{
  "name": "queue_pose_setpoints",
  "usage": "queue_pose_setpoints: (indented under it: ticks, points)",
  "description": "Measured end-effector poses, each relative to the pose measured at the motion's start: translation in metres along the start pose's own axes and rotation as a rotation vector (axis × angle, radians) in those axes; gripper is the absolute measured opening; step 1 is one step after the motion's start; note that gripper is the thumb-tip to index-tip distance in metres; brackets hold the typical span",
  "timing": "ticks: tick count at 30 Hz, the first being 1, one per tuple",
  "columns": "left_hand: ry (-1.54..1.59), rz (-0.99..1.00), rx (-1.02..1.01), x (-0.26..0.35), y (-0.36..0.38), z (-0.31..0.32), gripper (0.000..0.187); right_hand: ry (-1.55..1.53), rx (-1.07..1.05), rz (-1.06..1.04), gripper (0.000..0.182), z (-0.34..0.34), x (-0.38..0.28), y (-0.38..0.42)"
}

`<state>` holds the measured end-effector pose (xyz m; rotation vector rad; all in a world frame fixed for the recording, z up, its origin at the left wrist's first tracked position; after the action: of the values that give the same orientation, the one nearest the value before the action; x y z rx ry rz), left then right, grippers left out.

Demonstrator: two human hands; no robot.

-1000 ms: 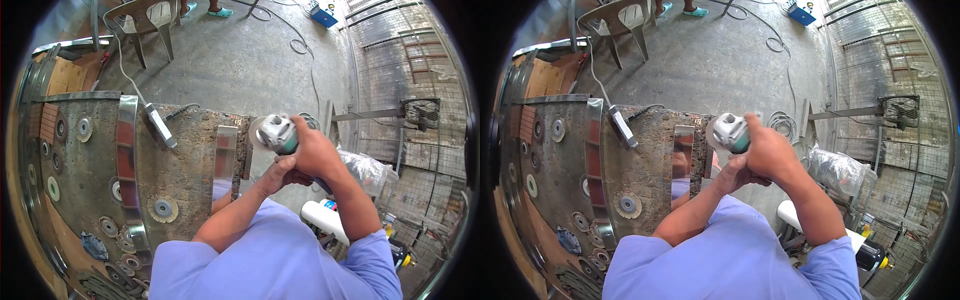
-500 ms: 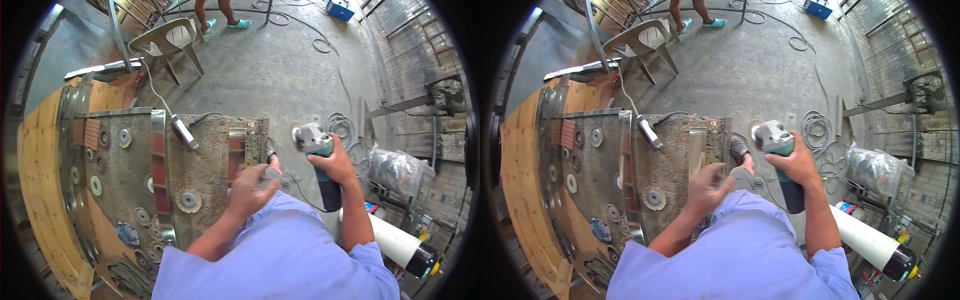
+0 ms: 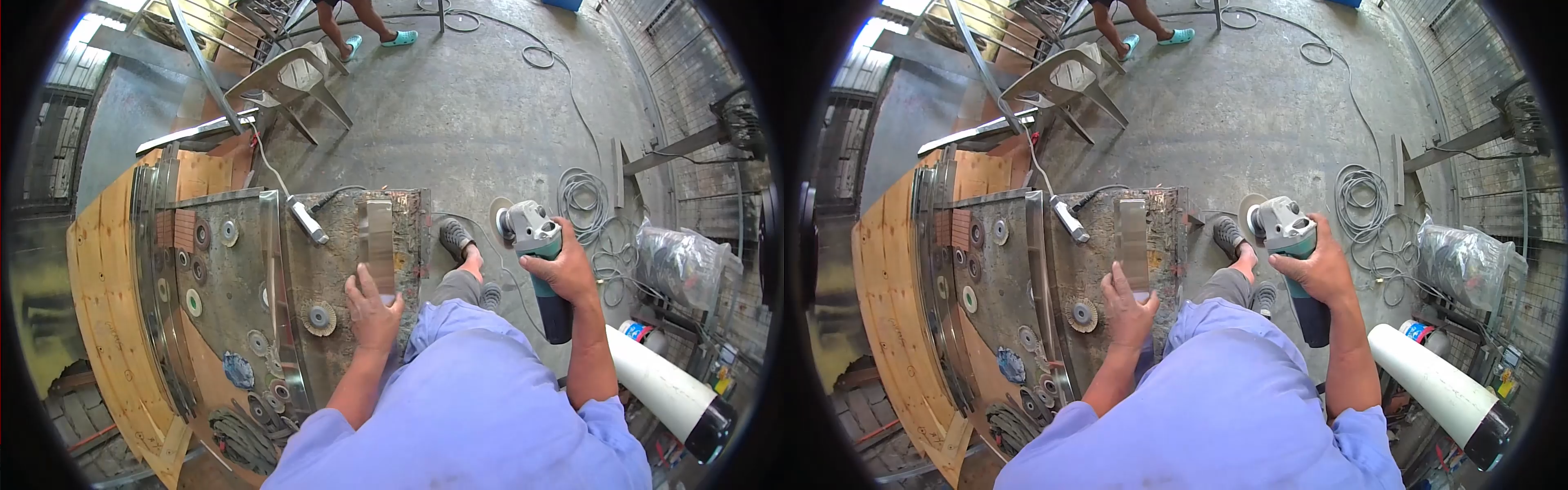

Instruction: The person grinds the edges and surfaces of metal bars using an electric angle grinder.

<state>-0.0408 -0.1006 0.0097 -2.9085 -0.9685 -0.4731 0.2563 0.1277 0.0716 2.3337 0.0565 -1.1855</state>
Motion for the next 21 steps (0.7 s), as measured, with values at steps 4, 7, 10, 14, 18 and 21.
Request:
queue_pose_setpoints:
  ticks: [4, 7, 10, 14, 18, 21]
  points:
    - [-0.203, 0.076, -0.047, 0.014, 0.006, 0.010, 0.094, 0.084, -0.050, -0.009, 0.100, 0.011, -0.016, -0.002]
    - [-0.104, 0.210, 0.157, 0.034, 0.007, -0.016, 0.090, 0.189, -0.104, -0.048, 0.102, 0.029, -0.038, -0.007]
    - [0.621, 0.477, -0.316, 0.070, 0.012, 0.001, 0.081, 0.298, -0.212, -0.054, 0.104, 0.052, -0.073, -0.017]
    - [1.657, -0.075, -1.205, 0.138, 0.005, 0.050, 0.085, 0.514, -0.310, -0.154, 0.105, 0.087, -0.119, -0.032]
    - [2.207, -0.076, -1.251, 0.167, -0.033, 0.065, 0.106, 0.732, -0.334, -0.149, 0.097, 0.114, -0.145, -0.046]
    - [2.280, -0.033, -1.097, 0.168, -0.051, 0.075, 0.091, 0.814, -0.352, -0.232, 0.100, 0.122, -0.163, -0.056]
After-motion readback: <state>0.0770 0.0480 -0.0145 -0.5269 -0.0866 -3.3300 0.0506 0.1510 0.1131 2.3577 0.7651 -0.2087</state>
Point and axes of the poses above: each hand's wrist, its own y-axis away from the middle knuckle, its own z-axis out of the palm, x = y × z, the point moved 6 cm from there along -y, towards the middle knuckle, and after that the axes turned 1 degree about -y, right-handed, at the moved point
